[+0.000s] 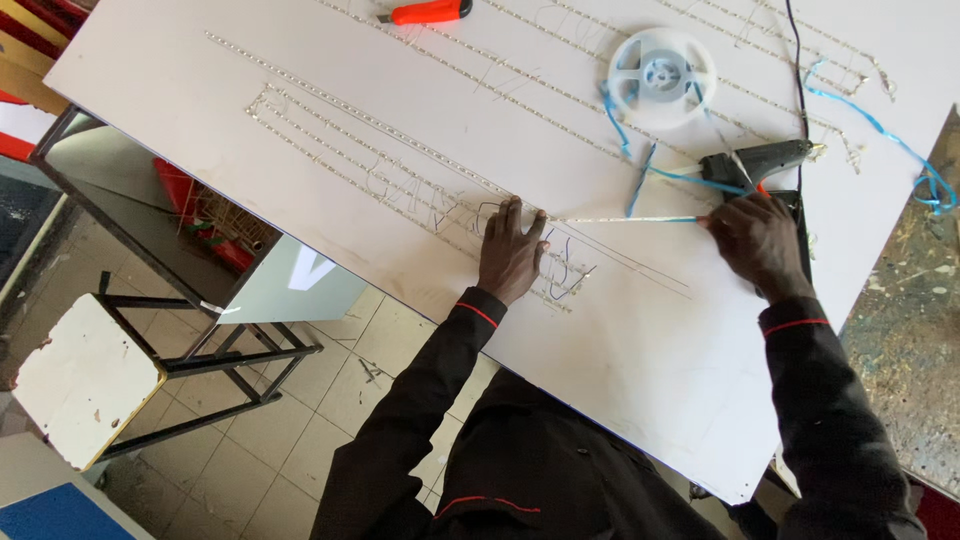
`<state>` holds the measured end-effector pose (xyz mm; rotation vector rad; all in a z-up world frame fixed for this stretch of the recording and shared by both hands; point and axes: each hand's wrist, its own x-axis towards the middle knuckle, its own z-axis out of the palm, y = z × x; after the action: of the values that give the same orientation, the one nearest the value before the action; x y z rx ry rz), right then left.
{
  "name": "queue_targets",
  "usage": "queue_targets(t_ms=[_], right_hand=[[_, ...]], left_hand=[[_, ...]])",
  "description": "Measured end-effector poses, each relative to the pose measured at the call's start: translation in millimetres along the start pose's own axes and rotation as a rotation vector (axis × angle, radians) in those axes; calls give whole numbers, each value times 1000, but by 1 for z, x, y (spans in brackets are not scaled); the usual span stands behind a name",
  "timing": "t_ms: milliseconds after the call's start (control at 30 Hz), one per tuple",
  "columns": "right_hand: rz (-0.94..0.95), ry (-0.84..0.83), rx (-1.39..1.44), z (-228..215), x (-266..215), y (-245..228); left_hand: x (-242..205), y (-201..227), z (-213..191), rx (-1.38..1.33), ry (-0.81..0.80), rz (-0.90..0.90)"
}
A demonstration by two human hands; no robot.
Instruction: The person uses a hot glue gun to apply glue along pre-drawn lines on a white board. They then press a string of beads onto the glue to secure it in place.
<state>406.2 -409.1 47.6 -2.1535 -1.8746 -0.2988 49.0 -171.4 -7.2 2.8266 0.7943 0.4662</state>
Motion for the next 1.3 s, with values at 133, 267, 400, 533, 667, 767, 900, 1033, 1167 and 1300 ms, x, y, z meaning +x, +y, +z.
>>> queue_targets(t_ms=[133, 267, 400, 533, 667, 767, 900, 1033, 1167, 1300], right_hand=[[120, 41, 12, -7, -40, 57], [308, 340, -377, -16, -43, 49], [448, 728, -252, -47, 21, -40], [245, 596, 77, 15, 54, -117], [77, 39, 227, 65, 62, -187], [137, -55, 148, 73, 63, -194], [251, -134, 164, 57, 59, -185], [236, -181, 218, 59, 37, -154], [318, -275, 183, 36, 4, -125], [270, -345, 194, 6, -29, -79]], left_hand=[[1, 2, 4, 15, -9, -7], [0, 4, 9, 23, -24, -18], [0, 2, 5, 5, -24, 1], [4, 9, -3, 37, -199, -79], [4, 13, -9, 31, -183, -77], [1, 14, -18, 6, -178, -99], [-1, 15, -28, -59, -171, -111], [-4, 10, -16, -59, -185, -131], [-6, 19, -9, -36, -177, -177], [1, 38, -14, -18, -188, -266]])
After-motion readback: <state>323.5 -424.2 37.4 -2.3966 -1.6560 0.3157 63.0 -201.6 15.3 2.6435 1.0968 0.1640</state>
